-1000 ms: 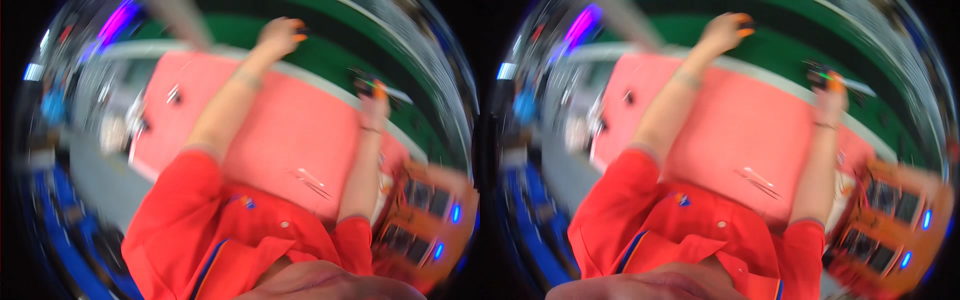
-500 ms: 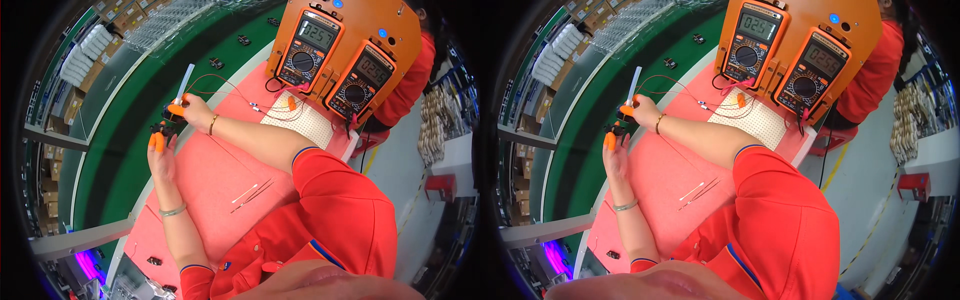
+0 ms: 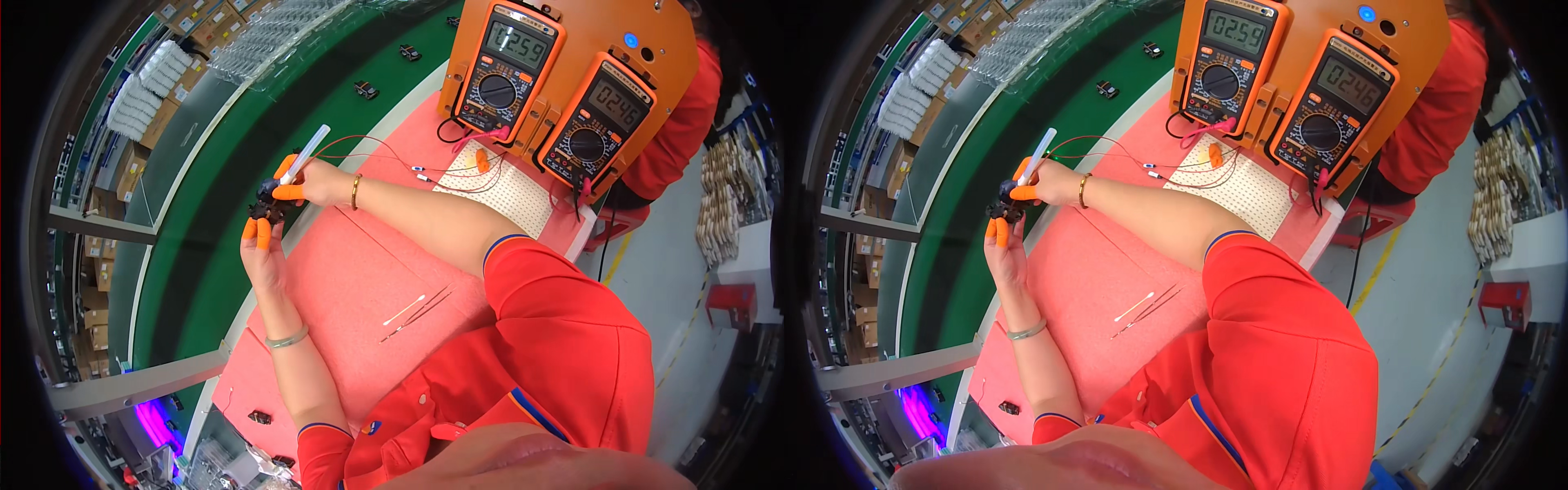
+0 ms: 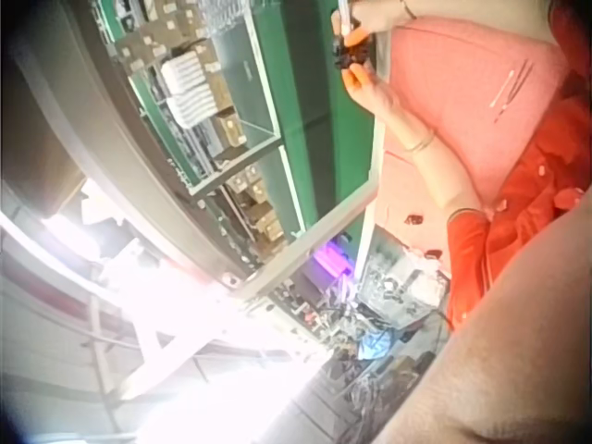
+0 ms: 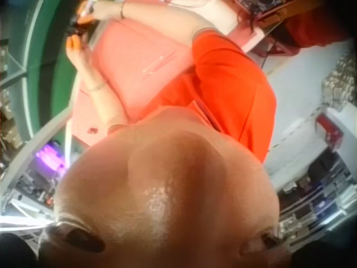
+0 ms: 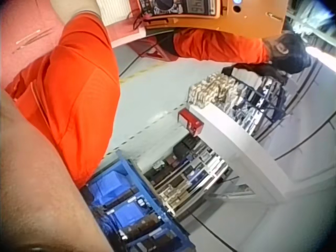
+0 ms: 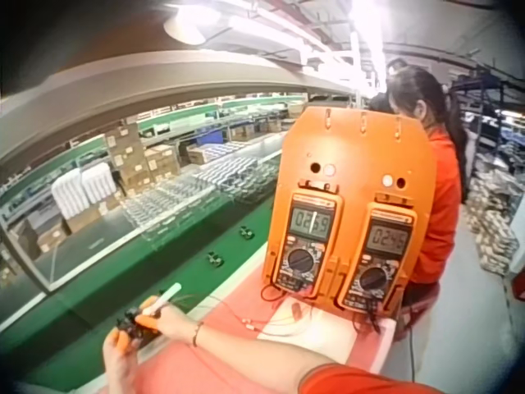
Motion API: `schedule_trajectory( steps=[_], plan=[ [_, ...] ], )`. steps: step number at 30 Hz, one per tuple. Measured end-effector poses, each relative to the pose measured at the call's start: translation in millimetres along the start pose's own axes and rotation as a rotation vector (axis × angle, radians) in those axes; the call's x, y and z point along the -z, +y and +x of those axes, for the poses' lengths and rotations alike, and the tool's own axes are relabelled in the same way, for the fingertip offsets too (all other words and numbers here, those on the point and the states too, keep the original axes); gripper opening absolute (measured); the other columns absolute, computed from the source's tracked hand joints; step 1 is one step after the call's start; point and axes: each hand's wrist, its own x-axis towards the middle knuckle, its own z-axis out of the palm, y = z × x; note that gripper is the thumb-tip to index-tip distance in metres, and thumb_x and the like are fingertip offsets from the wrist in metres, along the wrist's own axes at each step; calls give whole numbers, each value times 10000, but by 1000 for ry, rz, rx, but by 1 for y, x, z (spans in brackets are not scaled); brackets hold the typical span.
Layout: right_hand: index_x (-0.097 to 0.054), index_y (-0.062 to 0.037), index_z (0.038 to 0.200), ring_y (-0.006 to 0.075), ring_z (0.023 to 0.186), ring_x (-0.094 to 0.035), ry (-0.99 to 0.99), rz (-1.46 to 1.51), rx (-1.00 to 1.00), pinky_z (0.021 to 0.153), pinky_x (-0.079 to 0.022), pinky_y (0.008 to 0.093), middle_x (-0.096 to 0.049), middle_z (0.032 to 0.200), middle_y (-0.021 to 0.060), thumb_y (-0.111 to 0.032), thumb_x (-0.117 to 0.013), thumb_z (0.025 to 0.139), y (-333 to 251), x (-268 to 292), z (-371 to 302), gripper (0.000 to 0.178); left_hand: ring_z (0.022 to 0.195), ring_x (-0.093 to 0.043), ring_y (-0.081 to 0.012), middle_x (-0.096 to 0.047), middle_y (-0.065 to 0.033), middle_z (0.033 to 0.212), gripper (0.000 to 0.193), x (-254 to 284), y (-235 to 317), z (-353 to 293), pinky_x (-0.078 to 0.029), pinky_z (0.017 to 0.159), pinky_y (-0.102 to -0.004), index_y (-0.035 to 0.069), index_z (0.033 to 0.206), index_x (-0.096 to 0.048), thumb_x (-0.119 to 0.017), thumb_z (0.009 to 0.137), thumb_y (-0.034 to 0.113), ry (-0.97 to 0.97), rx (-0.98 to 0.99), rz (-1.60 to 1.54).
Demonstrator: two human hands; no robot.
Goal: Test electrical properties of components using multimeter probes at an assembly station.
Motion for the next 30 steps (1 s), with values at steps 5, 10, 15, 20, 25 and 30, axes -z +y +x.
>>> schedule_trajectory(
  steps=[5,10,15,20,25,30],
  plan=[
    [-498,-61,840,68,673,-483,-62,57,2,584,-387,204,-518,738,3,-121,-623,729,-2,-2,-1,178,961,-504,-195,-531,-89,1007,216,4,0,1,-391,869,-331,-14,1015,-490,-479,822,83,-48,-2,-50],
    [-507,-67,835,53,647,-485,-74,143,-34,541,-375,189,-525,714,-2,-137,-634,720,2,1,3,185,982,-497,-207,-510,-100,1053,243,4,-2,2,-384,887,-338,-18,1042,-468,-477,821,84,-53,-7,-93],
    [-517,-62,857,56,654,-514,-11,257,-19,547,-392,189,-551,724,5,-134,-634,720,8,1,9,194,993,-492,-213,-493,-106,1085,255,-8,0,0,-376,901,-346,-12,1057,-460,-474,822,87,-54,-46,-50],
    [-524,-64,874,63,677,-533,-31,328,-17,569,-406,193,-568,744,13,-116,-627,726,1,0,3,188,929,-516,-169,-528,-74,1009,227,-14,5,-2,-417,839,-306,13,1024,-493,-508,800,50,-48,-26,-131],
    [-525,-68,865,61,697,-529,-25,331,-15,589,-413,193,-564,755,10,-103,-616,736,4,-5,2,161,931,-516,-172,-525,-77,1013,242,-10,4,-2,-416,842,-306,14,1036,-490,-511,796,45,-46,-14,-134],
    [-526,-71,867,58,731,-514,25,340,-85,615,-422,199,-554,808,11,-124,-596,758,8,2,3,140,1018,-477,-214,-479,-107,1110,289,-11,0,2,-370,906,-359,1,1087,-449,-479,818,102,-82,-18,-69]
  ],
)
